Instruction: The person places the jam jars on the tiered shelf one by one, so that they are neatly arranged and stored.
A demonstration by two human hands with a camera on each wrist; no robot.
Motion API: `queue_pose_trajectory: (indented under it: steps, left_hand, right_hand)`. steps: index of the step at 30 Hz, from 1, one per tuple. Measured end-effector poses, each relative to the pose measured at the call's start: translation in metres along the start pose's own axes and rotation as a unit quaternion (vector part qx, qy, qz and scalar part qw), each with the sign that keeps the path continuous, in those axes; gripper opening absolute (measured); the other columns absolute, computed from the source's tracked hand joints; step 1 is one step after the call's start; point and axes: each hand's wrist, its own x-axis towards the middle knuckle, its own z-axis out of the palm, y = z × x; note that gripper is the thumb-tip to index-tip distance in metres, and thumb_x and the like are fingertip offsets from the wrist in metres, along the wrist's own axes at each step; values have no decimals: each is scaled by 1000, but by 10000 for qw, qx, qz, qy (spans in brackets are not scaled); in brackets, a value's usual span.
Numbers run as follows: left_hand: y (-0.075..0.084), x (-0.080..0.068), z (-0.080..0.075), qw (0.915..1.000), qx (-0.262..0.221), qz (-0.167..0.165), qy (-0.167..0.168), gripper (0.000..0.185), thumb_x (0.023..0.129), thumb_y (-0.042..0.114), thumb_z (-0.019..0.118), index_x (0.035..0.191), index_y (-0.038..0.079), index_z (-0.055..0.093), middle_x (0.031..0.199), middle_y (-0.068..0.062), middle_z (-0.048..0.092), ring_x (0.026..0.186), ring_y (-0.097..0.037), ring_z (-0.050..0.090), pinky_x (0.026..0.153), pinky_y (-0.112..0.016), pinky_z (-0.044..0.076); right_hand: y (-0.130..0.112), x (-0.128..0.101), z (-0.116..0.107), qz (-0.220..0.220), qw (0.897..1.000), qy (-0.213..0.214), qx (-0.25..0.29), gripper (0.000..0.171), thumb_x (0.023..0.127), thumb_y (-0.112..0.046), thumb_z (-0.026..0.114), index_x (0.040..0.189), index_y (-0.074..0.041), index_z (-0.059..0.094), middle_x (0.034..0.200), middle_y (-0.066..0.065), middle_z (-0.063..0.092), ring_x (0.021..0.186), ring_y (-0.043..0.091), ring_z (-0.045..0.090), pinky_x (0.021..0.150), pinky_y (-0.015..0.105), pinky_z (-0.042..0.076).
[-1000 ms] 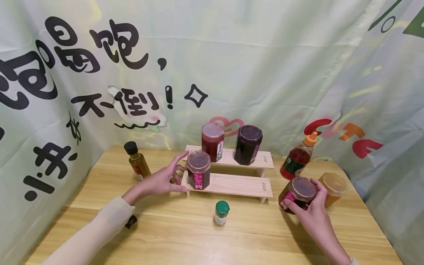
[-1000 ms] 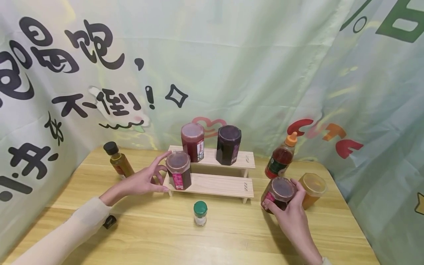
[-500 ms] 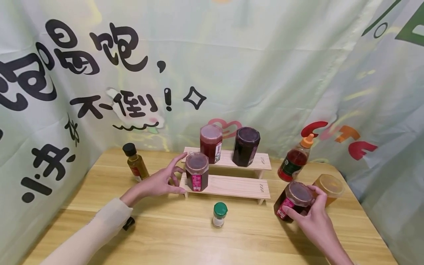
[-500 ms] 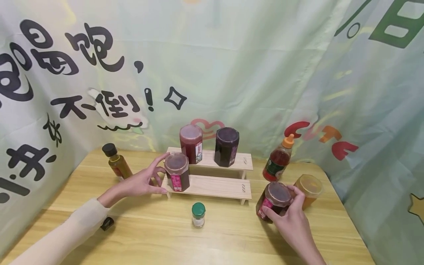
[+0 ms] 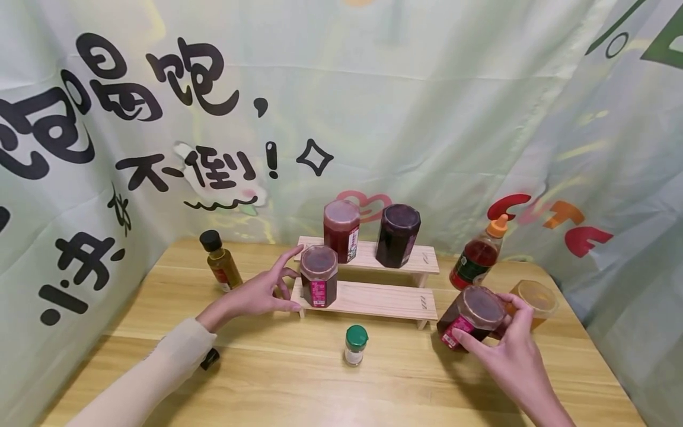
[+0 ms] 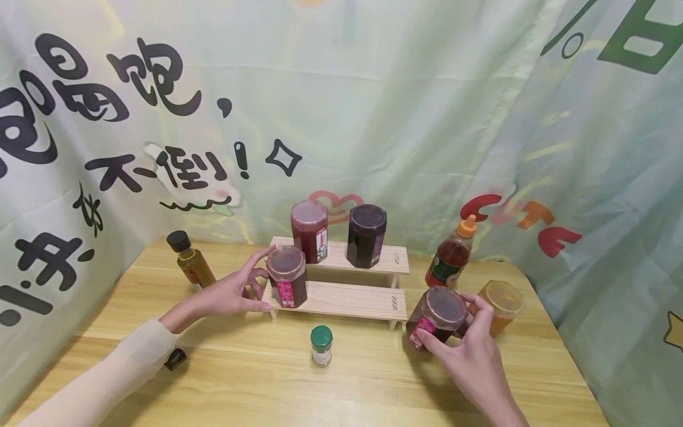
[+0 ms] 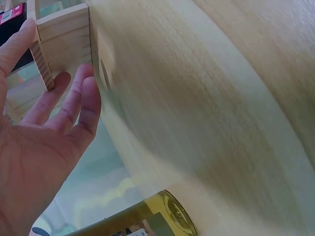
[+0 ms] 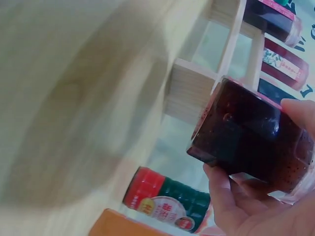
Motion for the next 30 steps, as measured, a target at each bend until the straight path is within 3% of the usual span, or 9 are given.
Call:
queue_pose_trajectory:
  steps: [6,14,17,24,30]
  left_hand:
    - [0,0,0,10000,18,-14,-4,124,93,30,92,175,40,-1,149,-18,62,97,-19,72,86,-44,58]
    - [-3,0,0,9999,11,105,43,123,94,25,91,176,33,0,148,-23,62,94,-22,72,84,-45,58]
    - [-3,0,1,10000,-10,94,17,123,94,25,91,176,33,0,148,-23,62,95,-22,72,84,-46,58]
    - [-1,-1,-1,10000,-32,24,52,124,93,26,92,175,38,0,149,-21,62,95,-21,72,83,-44,59]
    - [-2,-1,0,9999,17,155,46,123,94,26,91,176,32,0,148,-24,62,95,-22,72,84,-45,58]
  right_hand:
    - [-11,2,0,-263,9996,-23,-96,111,77,-12,103,156,-5,26,118,24,72,98,-13,59,85,12,38]
    - [-26,5,-1,-478,9983,-122,-295,111,77,-17,103,156,-8,26,114,21,76,94,-5,63,75,14,44]
    - [-33,7,3,-658,9974,-172,-256,109,77,-16,103,155,-7,28,114,20,77,98,-5,64,78,15,44]
    - [-47,15,22,-978,9938,-429,303,104,78,-11,102,151,-3,28,116,18,76,101,5,71,82,14,49]
    - [-59,25,38,-1045,9901,-768,535,102,79,-13,102,150,-5,29,120,13,76,103,19,74,85,19,53]
